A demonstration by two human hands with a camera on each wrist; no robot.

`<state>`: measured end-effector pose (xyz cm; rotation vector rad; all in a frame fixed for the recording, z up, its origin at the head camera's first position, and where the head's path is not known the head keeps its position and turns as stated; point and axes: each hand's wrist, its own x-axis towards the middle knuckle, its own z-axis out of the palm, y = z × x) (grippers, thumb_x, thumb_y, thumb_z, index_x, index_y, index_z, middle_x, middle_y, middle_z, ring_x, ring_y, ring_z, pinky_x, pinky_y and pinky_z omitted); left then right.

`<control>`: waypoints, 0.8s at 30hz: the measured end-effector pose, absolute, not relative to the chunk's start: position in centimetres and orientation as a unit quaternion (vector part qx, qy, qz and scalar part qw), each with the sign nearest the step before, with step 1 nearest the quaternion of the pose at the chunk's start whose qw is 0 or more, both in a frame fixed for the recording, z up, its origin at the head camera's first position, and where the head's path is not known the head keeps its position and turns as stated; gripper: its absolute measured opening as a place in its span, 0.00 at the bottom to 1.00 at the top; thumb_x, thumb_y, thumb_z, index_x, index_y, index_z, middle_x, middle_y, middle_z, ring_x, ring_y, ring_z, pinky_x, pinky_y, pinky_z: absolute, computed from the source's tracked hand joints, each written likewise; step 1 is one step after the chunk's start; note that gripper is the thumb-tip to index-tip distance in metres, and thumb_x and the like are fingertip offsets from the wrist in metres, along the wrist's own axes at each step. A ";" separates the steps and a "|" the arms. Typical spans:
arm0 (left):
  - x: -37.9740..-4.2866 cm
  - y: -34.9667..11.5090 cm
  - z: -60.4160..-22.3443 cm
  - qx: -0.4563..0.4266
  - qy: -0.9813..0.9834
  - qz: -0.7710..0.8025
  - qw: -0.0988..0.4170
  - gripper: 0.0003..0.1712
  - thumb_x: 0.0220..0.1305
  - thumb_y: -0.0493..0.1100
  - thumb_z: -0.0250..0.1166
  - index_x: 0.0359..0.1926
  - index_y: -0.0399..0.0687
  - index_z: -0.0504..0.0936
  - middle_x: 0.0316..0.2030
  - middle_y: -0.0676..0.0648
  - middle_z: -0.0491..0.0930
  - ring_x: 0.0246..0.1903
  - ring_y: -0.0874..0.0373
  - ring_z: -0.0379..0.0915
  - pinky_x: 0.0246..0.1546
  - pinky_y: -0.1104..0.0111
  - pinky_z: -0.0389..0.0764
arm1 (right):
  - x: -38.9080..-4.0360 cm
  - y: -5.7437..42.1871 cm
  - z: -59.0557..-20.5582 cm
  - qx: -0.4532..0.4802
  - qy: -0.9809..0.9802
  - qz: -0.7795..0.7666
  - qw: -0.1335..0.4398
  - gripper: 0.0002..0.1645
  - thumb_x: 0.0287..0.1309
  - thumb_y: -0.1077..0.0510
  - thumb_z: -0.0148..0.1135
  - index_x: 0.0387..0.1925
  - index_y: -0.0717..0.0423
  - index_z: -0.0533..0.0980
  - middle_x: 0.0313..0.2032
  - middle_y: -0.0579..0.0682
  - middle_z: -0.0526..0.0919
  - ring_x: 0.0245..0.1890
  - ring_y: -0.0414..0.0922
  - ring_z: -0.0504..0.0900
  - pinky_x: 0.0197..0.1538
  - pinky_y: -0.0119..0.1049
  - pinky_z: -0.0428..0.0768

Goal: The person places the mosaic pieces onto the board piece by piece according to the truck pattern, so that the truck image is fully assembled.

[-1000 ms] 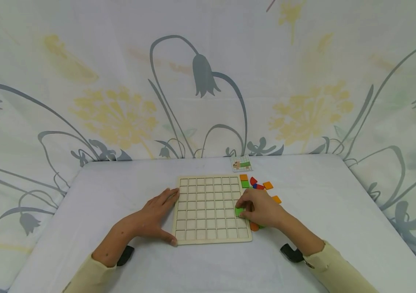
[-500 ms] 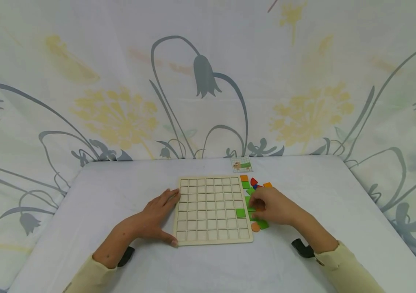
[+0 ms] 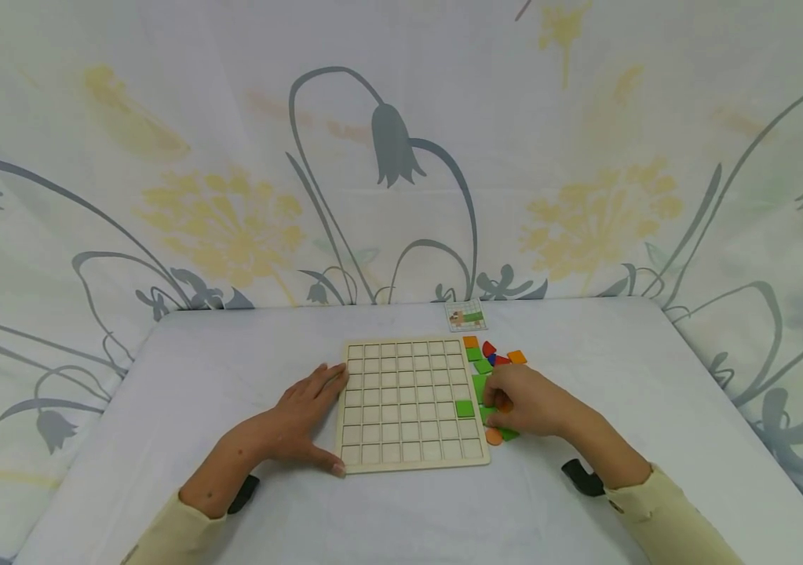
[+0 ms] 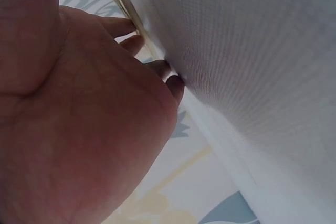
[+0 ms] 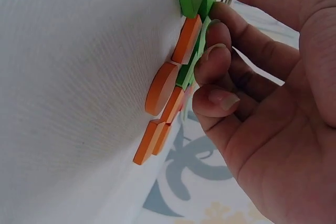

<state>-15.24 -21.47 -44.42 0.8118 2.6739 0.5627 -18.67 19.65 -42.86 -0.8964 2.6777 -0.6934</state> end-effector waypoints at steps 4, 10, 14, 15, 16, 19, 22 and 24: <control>-15.3 -21.5 -44.5 0.283 0.928 0.195 0.145 0.80 0.47 0.72 0.82 0.85 0.38 0.46 0.85 0.38 0.41 0.83 0.33 0.33 0.78 0.35 0.49 | -18.7 19.6 -43.0 -0.310 0.911 -0.245 0.117 0.15 0.55 0.57 0.83 0.34 0.47 0.79 0.31 0.40 0.75 0.34 0.39 0.73 0.38 0.32 0.76; -15.4 -21.6 -44.7 0.283 0.928 0.194 0.145 0.81 0.47 0.72 0.82 0.85 0.38 0.45 0.85 0.38 0.40 0.83 0.34 0.32 0.78 0.35 0.49 | -18.8 19.6 -42.9 -0.313 0.901 -0.270 0.131 0.15 0.54 0.61 0.82 0.33 0.49 0.79 0.28 0.40 0.76 0.30 0.38 0.74 0.34 0.32 0.77; -15.4 -21.6 -44.7 0.282 0.928 0.196 0.149 0.81 0.47 0.73 0.81 0.85 0.39 0.45 0.85 0.39 0.39 0.83 0.34 0.31 0.78 0.35 0.48 | -18.7 19.4 -42.7 -0.309 0.899 -0.276 0.146 0.15 0.56 0.65 0.79 0.32 0.48 0.79 0.28 0.39 0.77 0.31 0.39 0.75 0.35 0.32 0.78; -15.4 -21.6 -44.7 0.281 0.928 0.196 0.149 0.81 0.48 0.73 0.81 0.85 0.39 0.45 0.85 0.39 0.39 0.83 0.34 0.31 0.78 0.35 0.48 | -18.7 19.4 -42.7 -0.307 0.898 -0.277 0.147 0.14 0.56 0.67 0.78 0.33 0.48 0.80 0.28 0.39 0.77 0.32 0.39 0.75 0.36 0.32 0.79; -15.4 -21.6 -44.7 0.281 0.928 0.195 0.149 0.80 0.48 0.73 0.81 0.85 0.39 0.45 0.85 0.39 0.39 0.83 0.34 0.31 0.78 0.35 0.48 | -18.6 19.4 -42.6 -0.306 0.898 -0.280 0.146 0.14 0.57 0.68 0.77 0.33 0.47 0.80 0.29 0.39 0.78 0.32 0.40 0.76 0.37 0.32 0.79; -15.4 -21.6 -44.6 0.282 0.928 0.193 0.150 0.80 0.48 0.73 0.81 0.85 0.38 0.45 0.85 0.39 0.39 0.83 0.34 0.31 0.78 0.35 0.48 | -18.6 19.3 -42.4 -0.312 0.892 -0.298 0.138 0.12 0.60 0.70 0.72 0.36 0.50 0.82 0.33 0.40 0.82 0.34 0.40 0.77 0.39 0.32 0.81; -15.4 -21.6 -44.6 0.282 0.928 0.190 0.152 0.81 0.48 0.73 0.81 0.85 0.37 0.45 0.85 0.39 0.39 0.83 0.34 0.30 0.78 0.36 0.48 | -18.5 19.0 -42.4 -0.322 0.882 -0.321 0.125 0.12 0.62 0.72 0.70 0.39 0.52 0.84 0.37 0.41 0.85 0.37 0.39 0.80 0.43 0.33 0.84; -15.4 -21.6 -44.6 0.281 0.928 0.190 0.153 0.81 0.47 0.73 0.81 0.85 0.37 0.45 0.85 0.39 0.38 0.83 0.34 0.30 0.78 0.36 0.47 | -18.6 18.7 -42.5 -0.325 0.877 -0.334 0.117 0.12 0.62 0.72 0.70 0.40 0.53 0.84 0.38 0.42 0.86 0.38 0.38 0.82 0.46 0.33 0.85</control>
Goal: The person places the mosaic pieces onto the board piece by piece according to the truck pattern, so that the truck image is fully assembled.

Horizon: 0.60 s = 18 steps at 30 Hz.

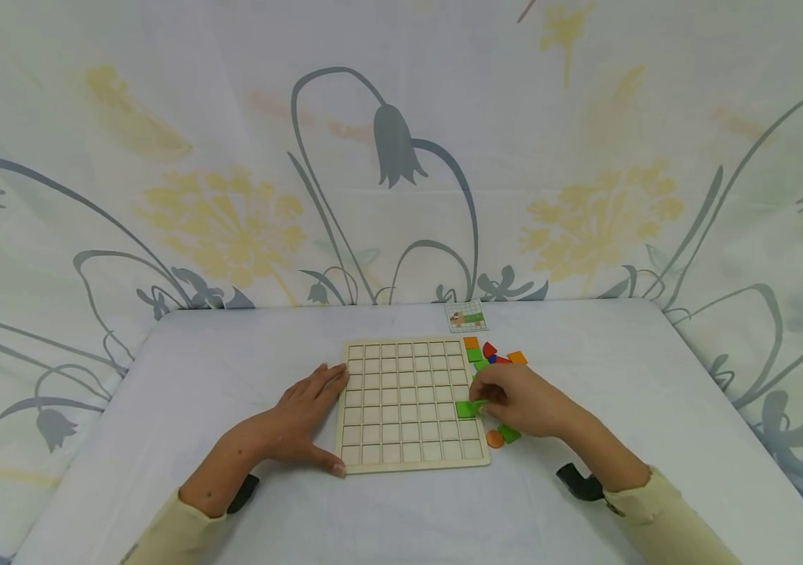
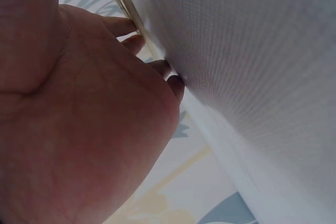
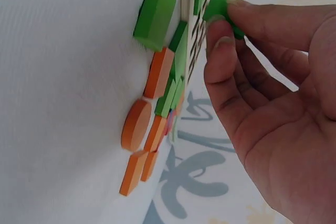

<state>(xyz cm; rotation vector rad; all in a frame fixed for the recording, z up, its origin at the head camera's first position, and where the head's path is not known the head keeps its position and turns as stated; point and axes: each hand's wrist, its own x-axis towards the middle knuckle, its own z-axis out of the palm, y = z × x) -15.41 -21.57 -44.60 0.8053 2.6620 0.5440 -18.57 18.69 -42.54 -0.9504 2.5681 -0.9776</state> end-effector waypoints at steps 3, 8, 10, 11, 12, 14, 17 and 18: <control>-15.4 -21.6 -44.6 0.280 0.928 0.191 0.155 0.81 0.47 0.73 0.81 0.85 0.38 0.44 0.85 0.39 0.38 0.84 0.34 0.30 0.79 0.36 0.47 | -18.5 18.3 -42.7 -0.321 0.873 -0.352 0.107 0.12 0.62 0.72 0.70 0.40 0.53 0.84 0.39 0.43 0.86 0.39 0.38 0.83 0.47 0.34 0.85; -15.4 -21.7 -44.6 0.279 0.928 0.193 0.156 0.81 0.48 0.74 0.80 0.85 0.38 0.44 0.85 0.40 0.38 0.84 0.35 0.29 0.79 0.36 0.47 | -18.4 17.5 -42.9 -0.319 0.873 -0.360 0.086 0.11 0.62 0.71 0.71 0.42 0.54 0.85 0.39 0.43 0.86 0.38 0.38 0.82 0.45 0.33 0.84; -15.4 -21.7 -44.6 0.280 0.927 0.193 0.155 0.81 0.48 0.74 0.80 0.85 0.38 0.44 0.85 0.40 0.38 0.84 0.35 0.29 0.79 0.36 0.47 | -18.5 17.1 -43.1 -0.320 0.874 -0.358 0.073 0.11 0.62 0.71 0.71 0.42 0.54 0.85 0.39 0.42 0.86 0.38 0.37 0.82 0.44 0.33 0.83; -15.4 -21.7 -44.6 0.281 0.928 0.192 0.154 0.81 0.48 0.74 0.80 0.85 0.38 0.44 0.85 0.40 0.38 0.84 0.35 0.30 0.79 0.36 0.47 | -18.5 16.9 -43.2 -0.318 0.875 -0.358 0.069 0.11 0.62 0.71 0.72 0.42 0.53 0.85 0.38 0.41 0.86 0.37 0.37 0.81 0.43 0.33 0.83; -15.4 -21.7 -44.6 0.281 0.927 0.192 0.154 0.81 0.48 0.74 0.80 0.85 0.38 0.44 0.85 0.40 0.38 0.84 0.35 0.30 0.79 0.36 0.47 | -18.5 16.7 -43.2 -0.317 0.875 -0.361 0.065 0.11 0.62 0.70 0.72 0.42 0.53 0.85 0.38 0.41 0.86 0.37 0.37 0.82 0.43 0.33 0.83; -15.4 -21.7 -44.5 0.282 0.927 0.195 0.154 0.81 0.48 0.74 0.80 0.85 0.38 0.44 0.85 0.40 0.39 0.84 0.35 0.30 0.78 0.36 0.47 | -18.5 16.2 -43.3 -0.310 0.875 -0.366 0.062 0.10 0.62 0.69 0.73 0.41 0.53 0.84 0.37 0.40 0.85 0.36 0.37 0.82 0.42 0.32 0.83; -15.3 -21.7 -44.4 0.281 0.926 0.198 0.155 0.81 0.48 0.73 0.80 0.85 0.38 0.45 0.85 0.40 0.39 0.84 0.35 0.30 0.78 0.36 0.47 | -18.6 15.4 -43.5 -0.295 0.877 -0.375 0.063 0.09 0.62 0.67 0.75 0.39 0.53 0.83 0.34 0.39 0.84 0.34 0.38 0.81 0.39 0.32 0.83; -15.3 -21.7 -44.4 0.281 0.926 0.200 0.155 0.81 0.48 0.73 0.80 0.85 0.38 0.45 0.85 0.40 0.39 0.84 0.35 0.30 0.79 0.36 0.47 | -18.5 15.2 -43.5 -0.291 0.878 -0.375 0.063 0.09 0.62 0.67 0.75 0.38 0.52 0.83 0.33 0.39 0.84 0.33 0.38 0.80 0.39 0.32 0.83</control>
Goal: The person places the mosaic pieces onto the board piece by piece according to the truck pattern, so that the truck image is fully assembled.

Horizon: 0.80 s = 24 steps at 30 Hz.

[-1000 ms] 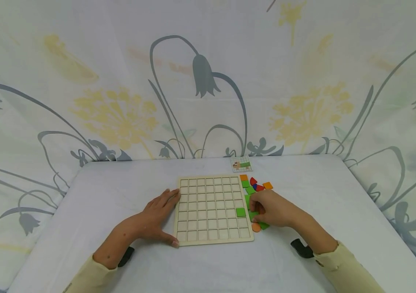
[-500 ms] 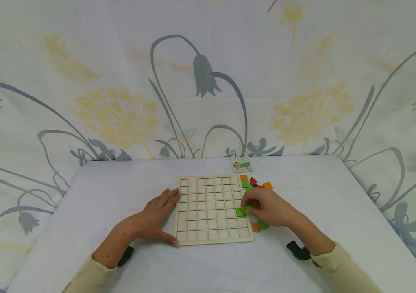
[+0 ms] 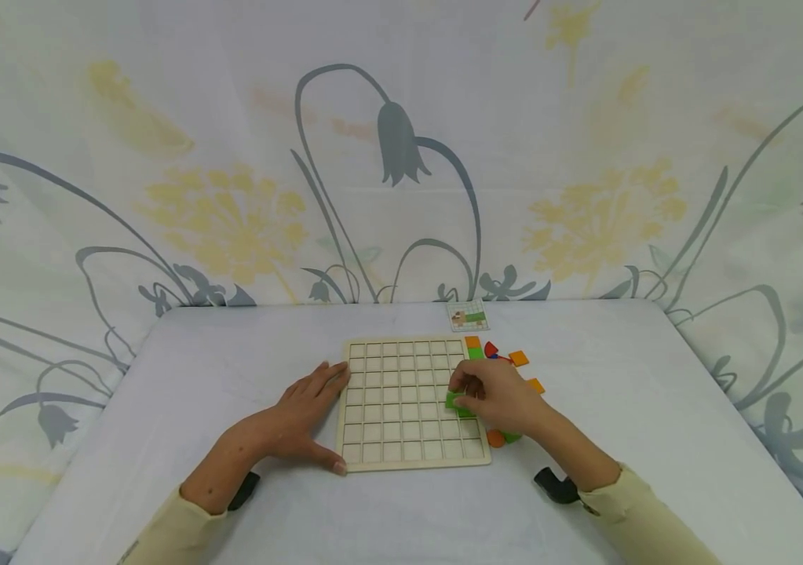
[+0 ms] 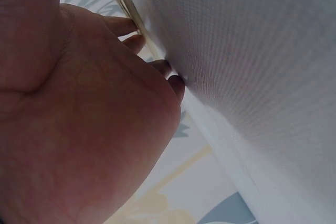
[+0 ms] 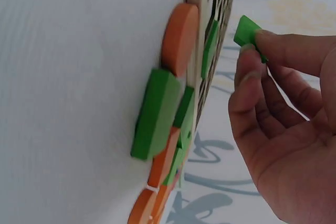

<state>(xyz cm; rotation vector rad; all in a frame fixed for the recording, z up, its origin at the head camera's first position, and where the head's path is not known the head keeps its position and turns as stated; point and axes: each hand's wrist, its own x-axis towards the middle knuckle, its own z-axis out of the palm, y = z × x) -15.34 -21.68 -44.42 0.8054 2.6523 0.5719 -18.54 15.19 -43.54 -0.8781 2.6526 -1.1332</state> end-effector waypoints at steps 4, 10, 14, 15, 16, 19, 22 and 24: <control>-15.4 -21.6 -44.5 0.281 0.926 0.197 0.156 0.81 0.48 0.74 0.80 0.85 0.39 0.45 0.85 0.40 0.38 0.84 0.35 0.29 0.79 0.36 0.47 | -18.4 14.5 -43.7 -0.272 0.888 -0.366 0.062 0.09 0.61 0.66 0.75 0.35 0.50 0.83 0.31 0.38 0.83 0.32 0.39 0.79 0.37 0.32 0.80; -15.4 -21.6 -44.5 0.279 0.927 0.196 0.156 0.81 0.48 0.74 0.80 0.85 0.38 0.45 0.85 0.40 0.38 0.84 0.35 0.29 0.79 0.36 0.47 | -18.3 13.9 -43.9 -0.250 0.900 -0.351 0.069 0.10 0.62 0.65 0.75 0.33 0.47 0.83 0.29 0.37 0.82 0.30 0.39 0.77 0.35 0.32 0.79; -15.4 -21.7 -44.4 0.277 0.927 0.200 0.157 0.81 0.48 0.73 0.81 0.85 0.38 0.44 0.85 0.40 0.38 0.84 0.35 0.29 0.79 0.36 0.46 | -18.3 13.8 -43.8 -0.245 0.902 -0.346 0.076 0.09 0.62 0.65 0.75 0.33 0.49 0.83 0.29 0.38 0.81 0.30 0.40 0.78 0.35 0.32 0.79; -15.4 -21.6 -44.4 0.277 0.926 0.201 0.158 0.81 0.48 0.73 0.81 0.85 0.38 0.44 0.85 0.40 0.38 0.84 0.35 0.29 0.79 0.36 0.46 | -18.3 13.8 -43.8 -0.246 0.903 -0.345 0.078 0.08 0.63 0.65 0.74 0.33 0.49 0.83 0.29 0.38 0.81 0.30 0.40 0.78 0.35 0.33 0.79; -15.4 -21.6 -44.4 0.276 0.926 0.202 0.159 0.81 0.48 0.73 0.81 0.85 0.38 0.44 0.86 0.40 0.38 0.84 0.35 0.29 0.79 0.36 0.46 | -18.3 13.8 -43.8 -0.247 0.902 -0.344 0.081 0.08 0.63 0.65 0.74 0.33 0.50 0.83 0.29 0.38 0.81 0.30 0.40 0.78 0.35 0.33 0.79; -15.4 -21.6 -44.4 0.275 0.926 0.202 0.161 0.81 0.48 0.73 0.81 0.85 0.38 0.44 0.86 0.40 0.38 0.84 0.35 0.29 0.79 0.36 0.46 | -18.3 13.9 -43.8 -0.250 0.903 -0.339 0.085 0.07 0.63 0.64 0.75 0.34 0.50 0.84 0.30 0.39 0.82 0.30 0.40 0.78 0.35 0.33 0.79; -15.4 -21.6 -44.5 0.274 0.926 0.201 0.161 0.81 0.48 0.73 0.81 0.85 0.39 0.44 0.86 0.40 0.38 0.84 0.35 0.29 0.79 0.36 0.46 | -18.3 13.9 -43.9 -0.252 0.905 -0.333 0.084 0.06 0.62 0.63 0.76 0.35 0.49 0.85 0.33 0.39 0.82 0.31 0.39 0.78 0.35 0.32 0.80; -15.4 -21.6 -44.5 0.275 0.926 0.202 0.161 0.81 0.48 0.73 0.81 0.85 0.39 0.44 0.86 0.40 0.38 0.84 0.35 0.29 0.79 0.36 0.46 | -18.3 14.0 -43.9 -0.254 0.906 -0.329 0.079 0.06 0.62 0.63 0.77 0.36 0.49 0.87 0.34 0.38 0.83 0.31 0.39 0.77 0.36 0.32 0.80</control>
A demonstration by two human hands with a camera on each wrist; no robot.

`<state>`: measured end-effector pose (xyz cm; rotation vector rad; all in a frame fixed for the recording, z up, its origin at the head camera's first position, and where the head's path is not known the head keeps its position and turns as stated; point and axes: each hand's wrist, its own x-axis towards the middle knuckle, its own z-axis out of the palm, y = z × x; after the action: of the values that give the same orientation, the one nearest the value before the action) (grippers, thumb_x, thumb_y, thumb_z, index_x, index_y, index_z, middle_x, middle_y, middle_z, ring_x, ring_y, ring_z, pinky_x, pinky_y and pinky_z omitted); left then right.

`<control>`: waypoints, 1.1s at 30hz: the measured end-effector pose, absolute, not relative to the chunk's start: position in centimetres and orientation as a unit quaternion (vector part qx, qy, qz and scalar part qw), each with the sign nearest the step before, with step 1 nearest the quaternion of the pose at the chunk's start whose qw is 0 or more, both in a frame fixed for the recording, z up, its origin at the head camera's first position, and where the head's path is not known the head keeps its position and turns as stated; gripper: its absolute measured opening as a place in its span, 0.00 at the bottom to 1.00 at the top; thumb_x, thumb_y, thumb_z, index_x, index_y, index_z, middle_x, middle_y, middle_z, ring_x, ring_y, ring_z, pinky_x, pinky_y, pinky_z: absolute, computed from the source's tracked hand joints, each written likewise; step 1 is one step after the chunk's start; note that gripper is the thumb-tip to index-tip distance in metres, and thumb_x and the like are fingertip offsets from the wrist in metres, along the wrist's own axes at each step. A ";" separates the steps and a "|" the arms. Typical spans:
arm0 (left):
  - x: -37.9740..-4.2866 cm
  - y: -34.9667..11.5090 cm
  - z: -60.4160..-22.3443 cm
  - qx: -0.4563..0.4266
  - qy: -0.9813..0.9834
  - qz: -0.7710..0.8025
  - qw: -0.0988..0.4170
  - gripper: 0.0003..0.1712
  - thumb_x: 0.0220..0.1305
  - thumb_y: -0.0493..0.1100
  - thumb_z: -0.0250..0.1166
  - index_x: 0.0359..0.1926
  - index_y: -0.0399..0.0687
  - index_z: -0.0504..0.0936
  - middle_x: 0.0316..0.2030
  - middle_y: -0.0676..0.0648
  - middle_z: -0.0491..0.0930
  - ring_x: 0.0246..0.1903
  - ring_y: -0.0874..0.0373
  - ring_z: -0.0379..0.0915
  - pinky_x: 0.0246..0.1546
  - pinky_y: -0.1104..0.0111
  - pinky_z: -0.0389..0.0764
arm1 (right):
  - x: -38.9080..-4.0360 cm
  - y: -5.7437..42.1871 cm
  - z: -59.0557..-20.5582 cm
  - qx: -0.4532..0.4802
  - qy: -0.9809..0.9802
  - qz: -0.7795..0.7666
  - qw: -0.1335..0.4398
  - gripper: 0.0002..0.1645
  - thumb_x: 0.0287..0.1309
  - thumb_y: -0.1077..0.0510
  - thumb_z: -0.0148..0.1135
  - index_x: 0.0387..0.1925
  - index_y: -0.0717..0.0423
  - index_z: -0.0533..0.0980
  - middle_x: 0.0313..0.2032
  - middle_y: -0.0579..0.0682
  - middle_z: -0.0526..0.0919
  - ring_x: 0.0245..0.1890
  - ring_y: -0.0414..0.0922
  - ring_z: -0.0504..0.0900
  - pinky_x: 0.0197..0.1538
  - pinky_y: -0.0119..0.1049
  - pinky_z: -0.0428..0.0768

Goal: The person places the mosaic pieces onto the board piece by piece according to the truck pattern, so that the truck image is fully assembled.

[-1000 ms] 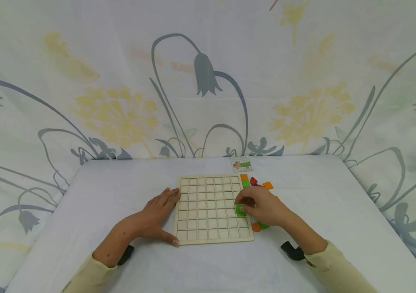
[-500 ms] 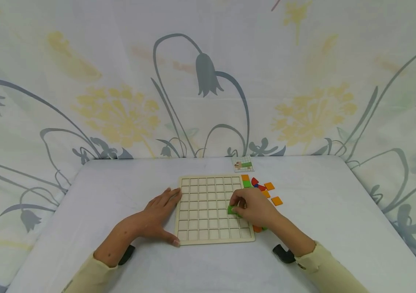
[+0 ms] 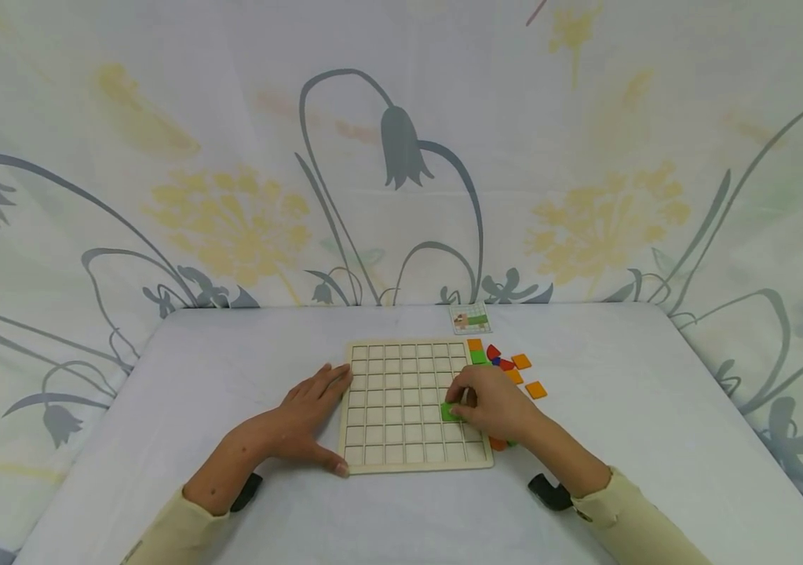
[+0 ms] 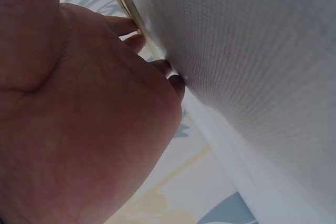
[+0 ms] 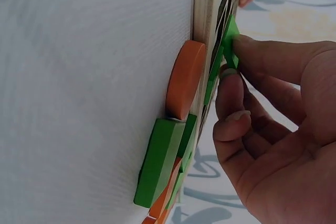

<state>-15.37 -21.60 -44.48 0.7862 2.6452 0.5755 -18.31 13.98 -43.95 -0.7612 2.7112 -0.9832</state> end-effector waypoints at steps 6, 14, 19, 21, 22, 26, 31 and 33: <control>-15.3 -21.6 -44.6 0.277 0.926 0.201 0.159 0.81 0.47 0.73 0.81 0.85 0.39 0.44 0.86 0.41 0.38 0.84 0.35 0.29 0.79 0.36 0.47 | -18.4 14.3 -44.1 -0.262 0.906 -0.325 0.073 0.05 0.62 0.64 0.76 0.38 0.51 0.89 0.35 0.38 0.83 0.30 0.39 0.76 0.34 0.31 0.78; -15.2 -21.5 -44.5 0.276 0.926 0.201 0.160 0.81 0.47 0.73 0.81 0.85 0.38 0.44 0.86 0.41 0.38 0.84 0.35 0.29 0.79 0.36 0.46 | -19.5 15.9 -43.9 -0.251 0.912 -0.322 0.034 0.09 0.61 0.69 0.72 0.41 0.56 0.89 0.36 0.43 0.85 0.30 0.40 0.77 0.35 0.33 0.79; -15.3 -21.5 -44.4 0.276 0.927 0.199 0.159 0.81 0.48 0.73 0.81 0.85 0.38 0.44 0.85 0.40 0.38 0.84 0.35 0.29 0.79 0.36 0.46 | -20.4 17.4 -43.5 -0.234 0.925 -0.298 0.035 0.09 0.59 0.68 0.75 0.41 0.56 0.88 0.34 0.43 0.84 0.29 0.40 0.75 0.35 0.34 0.77; -15.3 -21.5 -44.4 0.276 0.927 0.197 0.158 0.81 0.48 0.73 0.81 0.85 0.39 0.44 0.86 0.41 0.38 0.84 0.35 0.29 0.79 0.37 0.46 | -20.7 17.9 -43.3 -0.233 0.927 -0.290 0.045 0.07 0.58 0.67 0.75 0.39 0.56 0.87 0.33 0.44 0.82 0.30 0.41 0.74 0.35 0.35 0.76; -15.4 -21.5 -44.4 0.276 0.928 0.196 0.158 0.81 0.47 0.73 0.81 0.85 0.39 0.44 0.86 0.41 0.38 0.84 0.35 0.29 0.79 0.37 0.46 | -20.8 18.1 -43.3 -0.236 0.927 -0.287 0.052 0.07 0.58 0.67 0.76 0.37 0.55 0.87 0.32 0.43 0.82 0.30 0.42 0.74 0.36 0.35 0.76; -15.4 -21.5 -44.5 0.273 0.929 0.194 0.159 0.81 0.47 0.74 0.80 0.85 0.39 0.44 0.86 0.41 0.38 0.84 0.36 0.29 0.79 0.37 0.46 | -21.0 18.7 -43.0 -0.251 0.923 -0.278 0.089 0.08 0.56 0.66 0.77 0.32 0.52 0.85 0.31 0.41 0.82 0.32 0.41 0.76 0.39 0.37 0.79; -15.4 -21.6 -44.4 0.274 0.929 0.194 0.157 0.81 0.47 0.73 0.81 0.85 0.39 0.45 0.85 0.41 0.39 0.84 0.35 0.30 0.79 0.37 0.47 | -20.9 18.6 -42.9 -0.261 0.921 -0.270 0.104 0.10 0.54 0.66 0.79 0.33 0.52 0.84 0.31 0.41 0.82 0.34 0.41 0.77 0.41 0.38 0.80; -15.4 -21.6 -44.4 0.276 0.928 0.196 0.156 0.81 0.47 0.73 0.81 0.85 0.38 0.45 0.85 0.40 0.39 0.84 0.35 0.30 0.79 0.37 0.47 | -20.8 18.5 -42.9 -0.257 0.922 -0.270 0.105 0.10 0.54 0.66 0.79 0.33 0.52 0.84 0.31 0.42 0.82 0.34 0.41 0.77 0.41 0.38 0.80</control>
<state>-15.35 -21.57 -44.45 0.7890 2.6570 0.5613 -20.81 18.55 -42.88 -0.7580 2.7187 -0.7948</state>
